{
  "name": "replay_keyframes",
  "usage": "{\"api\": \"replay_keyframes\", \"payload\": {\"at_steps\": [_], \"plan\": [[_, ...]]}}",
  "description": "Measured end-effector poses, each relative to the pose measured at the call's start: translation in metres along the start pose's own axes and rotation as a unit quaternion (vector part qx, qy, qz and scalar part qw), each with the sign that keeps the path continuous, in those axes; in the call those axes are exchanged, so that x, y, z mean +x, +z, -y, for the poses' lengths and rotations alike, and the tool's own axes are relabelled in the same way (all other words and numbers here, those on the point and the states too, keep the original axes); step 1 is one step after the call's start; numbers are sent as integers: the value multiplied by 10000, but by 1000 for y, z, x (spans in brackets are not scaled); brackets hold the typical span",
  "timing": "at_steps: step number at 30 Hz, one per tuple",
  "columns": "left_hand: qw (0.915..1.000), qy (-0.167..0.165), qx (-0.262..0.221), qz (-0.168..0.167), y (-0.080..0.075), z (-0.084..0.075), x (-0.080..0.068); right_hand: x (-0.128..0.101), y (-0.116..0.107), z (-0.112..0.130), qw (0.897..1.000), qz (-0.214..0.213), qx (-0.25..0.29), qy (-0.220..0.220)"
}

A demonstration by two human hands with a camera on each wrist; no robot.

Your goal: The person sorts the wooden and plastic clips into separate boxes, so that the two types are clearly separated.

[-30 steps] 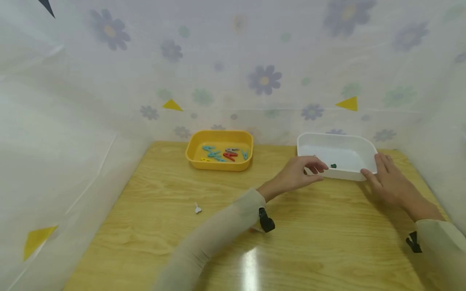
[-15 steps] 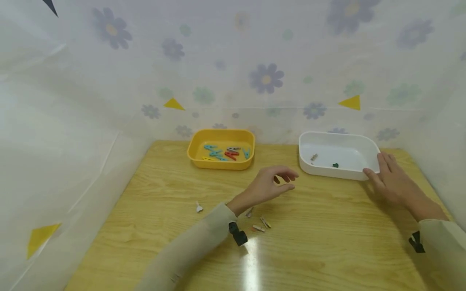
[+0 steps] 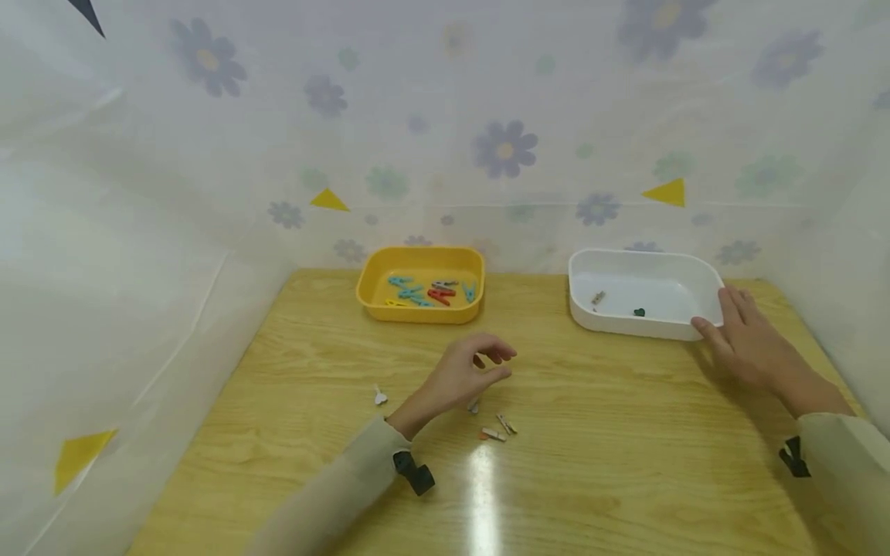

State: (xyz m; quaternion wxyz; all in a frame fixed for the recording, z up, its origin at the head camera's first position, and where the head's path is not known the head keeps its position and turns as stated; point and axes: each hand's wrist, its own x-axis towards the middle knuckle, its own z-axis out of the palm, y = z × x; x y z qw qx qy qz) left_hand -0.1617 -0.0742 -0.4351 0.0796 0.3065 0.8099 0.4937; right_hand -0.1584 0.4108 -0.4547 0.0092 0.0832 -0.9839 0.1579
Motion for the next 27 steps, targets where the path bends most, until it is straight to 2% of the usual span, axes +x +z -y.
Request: {"api": "replay_keyframes", "payload": {"at_steps": [4, 14, 21, 27], "plan": [[9998, -180, -30, -34, -3, 9, -15, 0, 0, 1, 10000, 7, 6, 12], [9974, -530, 371, -303, -6, 26, -44, 1, -1, 1, 10000, 1, -42, 0], [9930, -940, 691, -167, -1, 31, -54, 0, -1, 1, 10000, 9, -20, 32], [9917, -1041, 691, -309, 3, 35, -56, 0, 0, 3, 10000, -5, 34, 32]]}}
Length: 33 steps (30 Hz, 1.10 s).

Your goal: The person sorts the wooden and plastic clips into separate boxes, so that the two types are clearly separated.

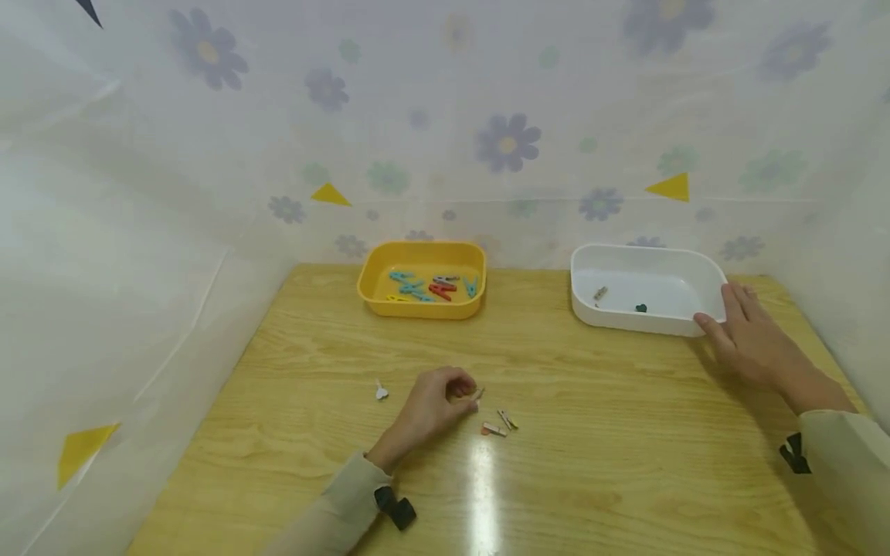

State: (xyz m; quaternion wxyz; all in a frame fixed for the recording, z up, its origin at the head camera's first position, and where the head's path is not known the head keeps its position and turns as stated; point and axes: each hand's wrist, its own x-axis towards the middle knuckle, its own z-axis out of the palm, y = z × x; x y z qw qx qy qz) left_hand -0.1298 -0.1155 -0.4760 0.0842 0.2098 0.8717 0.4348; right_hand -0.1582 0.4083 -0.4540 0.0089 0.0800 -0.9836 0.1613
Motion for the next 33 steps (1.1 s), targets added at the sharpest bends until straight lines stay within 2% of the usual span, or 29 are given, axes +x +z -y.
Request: {"api": "replay_keyframes", "payload": {"at_steps": [14, 25, 33], "plan": [[9992, 287, 48, -278, 3, 3, 2, 0, -1, 0, 9999, -16, 96, -29], [9989, 245, -162, -363, 2, 5, 3, -1, -1, -1, 10000, 35, 54, -45], [9993, 110, -264, -249, -1, 1, 4, -1, 0, -1, 10000, 57, 18, 5]]}}
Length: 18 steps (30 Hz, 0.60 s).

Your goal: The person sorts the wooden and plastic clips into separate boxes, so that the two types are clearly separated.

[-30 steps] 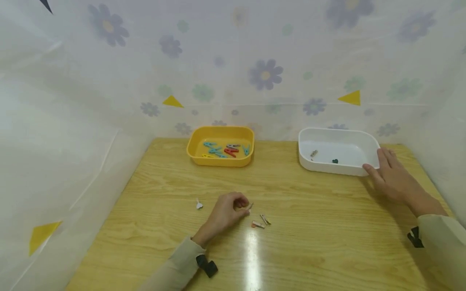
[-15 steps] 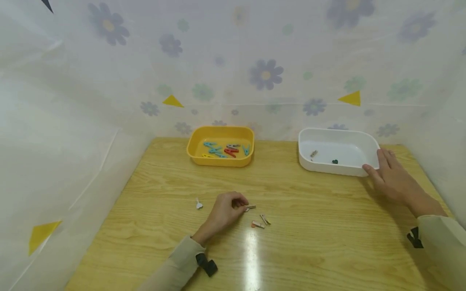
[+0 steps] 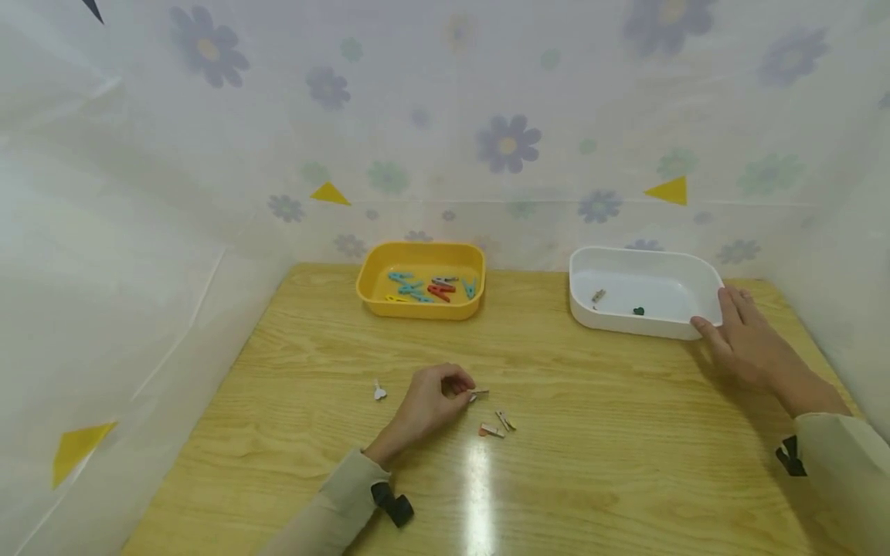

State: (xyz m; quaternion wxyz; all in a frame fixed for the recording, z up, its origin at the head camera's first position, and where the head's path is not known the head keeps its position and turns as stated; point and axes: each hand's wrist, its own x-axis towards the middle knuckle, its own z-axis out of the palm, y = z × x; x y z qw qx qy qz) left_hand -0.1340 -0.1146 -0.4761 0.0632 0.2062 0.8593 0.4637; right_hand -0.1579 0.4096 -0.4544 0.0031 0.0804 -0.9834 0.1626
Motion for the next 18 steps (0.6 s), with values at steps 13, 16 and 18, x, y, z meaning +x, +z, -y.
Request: {"api": "replay_keyframes", "payload": {"at_steps": [13, 16, 18], "plan": [[9992, 122, -347, -151, 3, -5, 15, -1, 0, 3, 10000, 27, 19, 6], [9991, 88, -364, -177, 4, -7, 21, -1, 0, 2, 10000, 13, -19, -3], [9989, 114, -400, -210, 5, -8, 26, 0, 0, 2, 10000, -9, -45, -10]]}}
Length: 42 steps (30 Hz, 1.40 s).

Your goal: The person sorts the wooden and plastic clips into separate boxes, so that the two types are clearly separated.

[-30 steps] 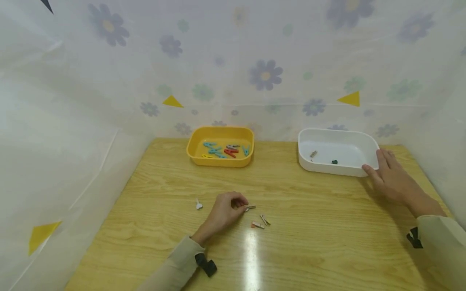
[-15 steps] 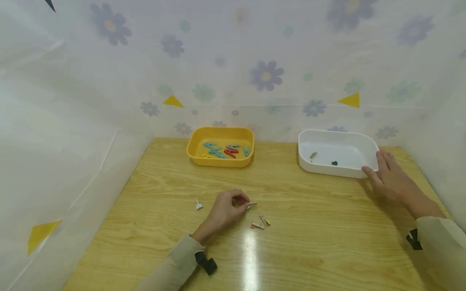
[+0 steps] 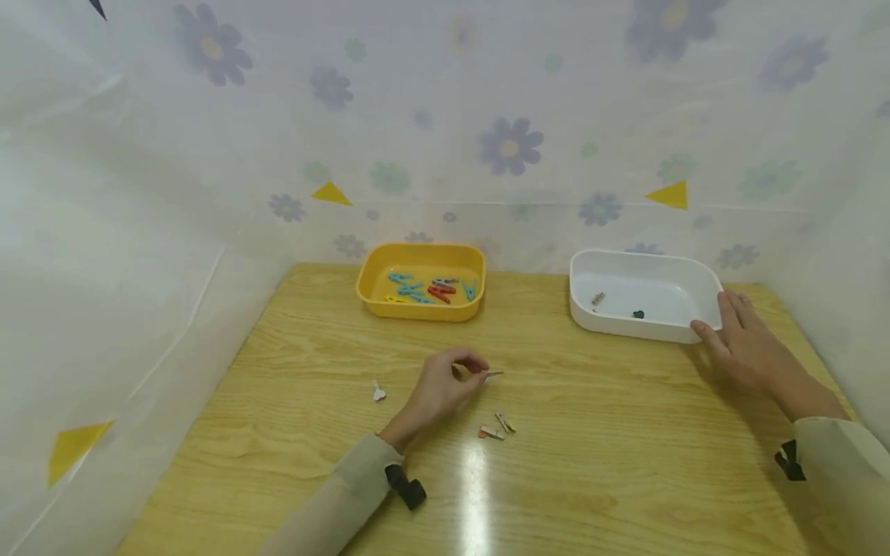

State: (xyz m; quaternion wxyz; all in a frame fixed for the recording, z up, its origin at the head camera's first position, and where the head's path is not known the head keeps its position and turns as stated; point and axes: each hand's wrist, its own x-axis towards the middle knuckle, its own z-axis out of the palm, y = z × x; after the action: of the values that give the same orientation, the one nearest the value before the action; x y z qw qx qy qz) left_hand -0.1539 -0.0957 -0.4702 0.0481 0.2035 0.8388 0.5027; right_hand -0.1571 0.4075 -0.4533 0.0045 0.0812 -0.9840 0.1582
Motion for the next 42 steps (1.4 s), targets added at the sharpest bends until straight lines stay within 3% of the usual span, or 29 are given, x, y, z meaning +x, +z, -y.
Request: {"api": "replay_keyframes", "payload": {"at_steps": [8, 18, 29, 34, 42], "plan": [[9994, 288, -148, -101, 11, -9, 25, -1, -3, 2, 10000, 33, 31, 14], [9981, 595, -109, -140, 23, -31, 53, 0, -3, 3, 10000, 23, -47, -40], [9979, 620, -189, -71, 45, -52, 94, 1, -1, -2, 9999, 38, -73, -87], [9966, 790, -173, -171, 55, -62, 113, 1, -1, -1, 10000, 17, -52, -44], [9961, 851, -78, -231, 69, -69, 134, -1, -3, 2, 10000, 28, -24, 5]]}}
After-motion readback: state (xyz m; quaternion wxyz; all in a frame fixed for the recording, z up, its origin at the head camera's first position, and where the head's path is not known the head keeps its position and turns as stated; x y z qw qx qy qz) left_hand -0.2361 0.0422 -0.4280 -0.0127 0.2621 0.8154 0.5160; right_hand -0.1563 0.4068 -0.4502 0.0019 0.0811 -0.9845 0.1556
